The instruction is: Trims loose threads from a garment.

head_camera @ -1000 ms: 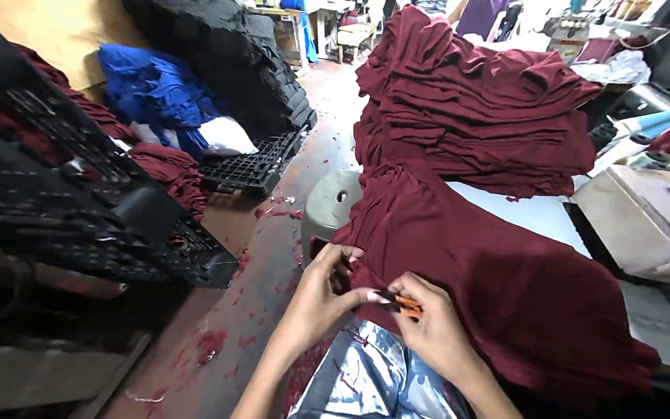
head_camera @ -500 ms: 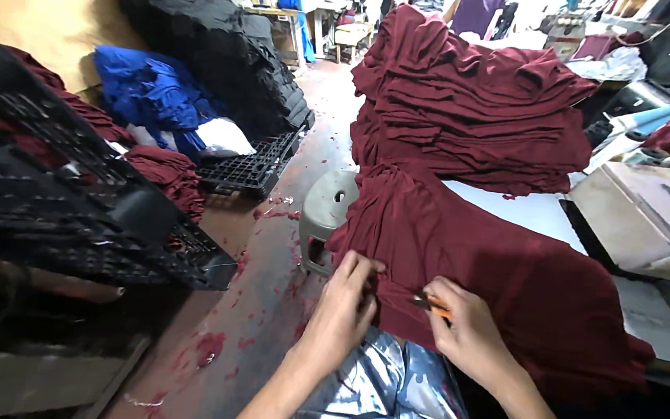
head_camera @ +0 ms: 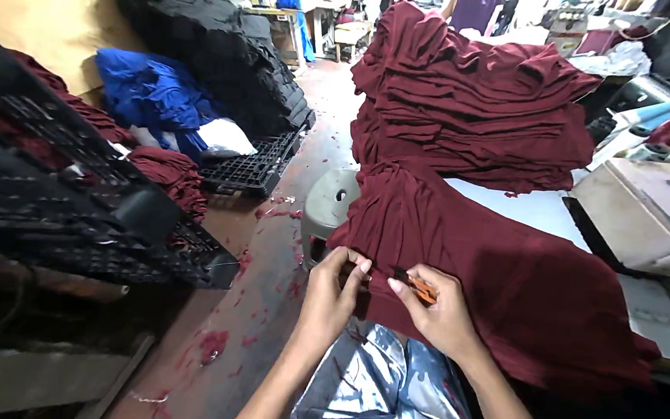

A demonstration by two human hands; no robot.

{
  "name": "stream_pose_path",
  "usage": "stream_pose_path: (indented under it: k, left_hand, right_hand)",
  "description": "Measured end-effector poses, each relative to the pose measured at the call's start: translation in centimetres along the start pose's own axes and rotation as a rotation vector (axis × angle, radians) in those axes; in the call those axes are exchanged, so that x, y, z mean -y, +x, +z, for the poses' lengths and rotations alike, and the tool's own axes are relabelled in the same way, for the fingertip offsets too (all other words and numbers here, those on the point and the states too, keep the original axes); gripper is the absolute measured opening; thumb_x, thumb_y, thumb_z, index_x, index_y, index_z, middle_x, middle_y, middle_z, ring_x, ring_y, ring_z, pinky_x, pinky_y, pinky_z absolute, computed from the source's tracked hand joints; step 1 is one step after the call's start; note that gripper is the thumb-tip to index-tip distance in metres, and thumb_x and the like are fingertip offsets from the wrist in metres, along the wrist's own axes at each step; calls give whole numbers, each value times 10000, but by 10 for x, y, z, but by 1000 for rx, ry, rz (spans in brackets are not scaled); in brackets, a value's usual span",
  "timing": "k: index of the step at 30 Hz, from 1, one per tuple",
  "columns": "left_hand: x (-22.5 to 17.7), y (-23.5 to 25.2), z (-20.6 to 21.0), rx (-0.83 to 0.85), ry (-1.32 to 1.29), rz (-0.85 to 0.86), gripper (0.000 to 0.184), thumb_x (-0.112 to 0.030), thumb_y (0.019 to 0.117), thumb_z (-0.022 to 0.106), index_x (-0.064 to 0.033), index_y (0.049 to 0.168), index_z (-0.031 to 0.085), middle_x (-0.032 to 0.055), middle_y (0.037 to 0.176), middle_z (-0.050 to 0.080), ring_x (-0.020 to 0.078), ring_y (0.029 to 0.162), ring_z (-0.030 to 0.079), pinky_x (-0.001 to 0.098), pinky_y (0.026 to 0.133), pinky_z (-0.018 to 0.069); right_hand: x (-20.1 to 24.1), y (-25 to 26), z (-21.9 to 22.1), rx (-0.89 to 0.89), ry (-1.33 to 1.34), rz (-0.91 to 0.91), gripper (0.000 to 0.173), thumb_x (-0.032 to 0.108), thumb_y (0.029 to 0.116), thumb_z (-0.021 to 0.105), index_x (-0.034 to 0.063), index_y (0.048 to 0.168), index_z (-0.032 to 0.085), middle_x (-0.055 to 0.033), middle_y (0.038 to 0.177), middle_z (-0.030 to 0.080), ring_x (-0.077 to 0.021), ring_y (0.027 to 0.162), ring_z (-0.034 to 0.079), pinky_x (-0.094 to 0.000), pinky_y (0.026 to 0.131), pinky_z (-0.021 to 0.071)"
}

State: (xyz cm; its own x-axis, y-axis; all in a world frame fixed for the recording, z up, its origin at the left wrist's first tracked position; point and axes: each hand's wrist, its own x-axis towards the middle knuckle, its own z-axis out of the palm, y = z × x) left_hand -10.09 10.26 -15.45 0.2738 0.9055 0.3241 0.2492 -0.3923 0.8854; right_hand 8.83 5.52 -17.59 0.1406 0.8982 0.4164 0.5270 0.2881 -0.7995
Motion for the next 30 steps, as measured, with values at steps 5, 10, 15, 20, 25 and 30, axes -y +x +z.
stream_pose_path:
  k: [5,10,15,20,25,30]
  left_hand:
    - [-5,0,1,-8,-11,-9,78,-173,967,629,-119,952,684,11,1039,630,88,784,657,245,643,597]
    - [-10,-2,-9,15,15,59,104,-208,973,614,-157,911,680,-30,1057,616,69,967,619,225,776,557]
    - [-17,-2,-98,530,300,103,285,-419,969,633,-163,910,743,-70,950,693,20,806,636,225,699,544]
    - [-14,2,-59,224,359,88,196,-249,867,781,-142,1021,721,-12,1006,665,94,814,665,286,687,587]
    - [5,2,-41,236,266,55,298,-183,842,810,-103,1097,677,42,1117,630,110,877,669,284,721,599]
    - [17,-20,-44,146,137,-57,181,-173,941,693,-95,1101,658,40,1084,640,113,889,684,295,761,614]
  right_hand:
    - [5,-2,3,-3,-204,-42,317,440,893,685,144,779,696,70,715,625,-11,631,568,-222,572,481]
    - [3,1,11,-78,-276,-116,325,378,894,648,144,669,654,59,643,591,-30,553,539,-251,496,440]
    - [2,7,-5,-76,108,-36,256,310,940,664,117,772,661,102,613,526,62,540,468,-114,500,392]
    - [15,2,0,79,-44,-32,283,369,870,718,114,991,705,59,785,645,-2,686,576,-209,622,495]
    - [15,12,-61,-253,-63,-53,160,208,936,687,61,876,672,66,738,630,38,612,564,-163,556,500]
    - [30,12,-85,-606,-94,-94,221,198,983,655,18,1080,573,94,845,578,73,681,546,-137,616,495]
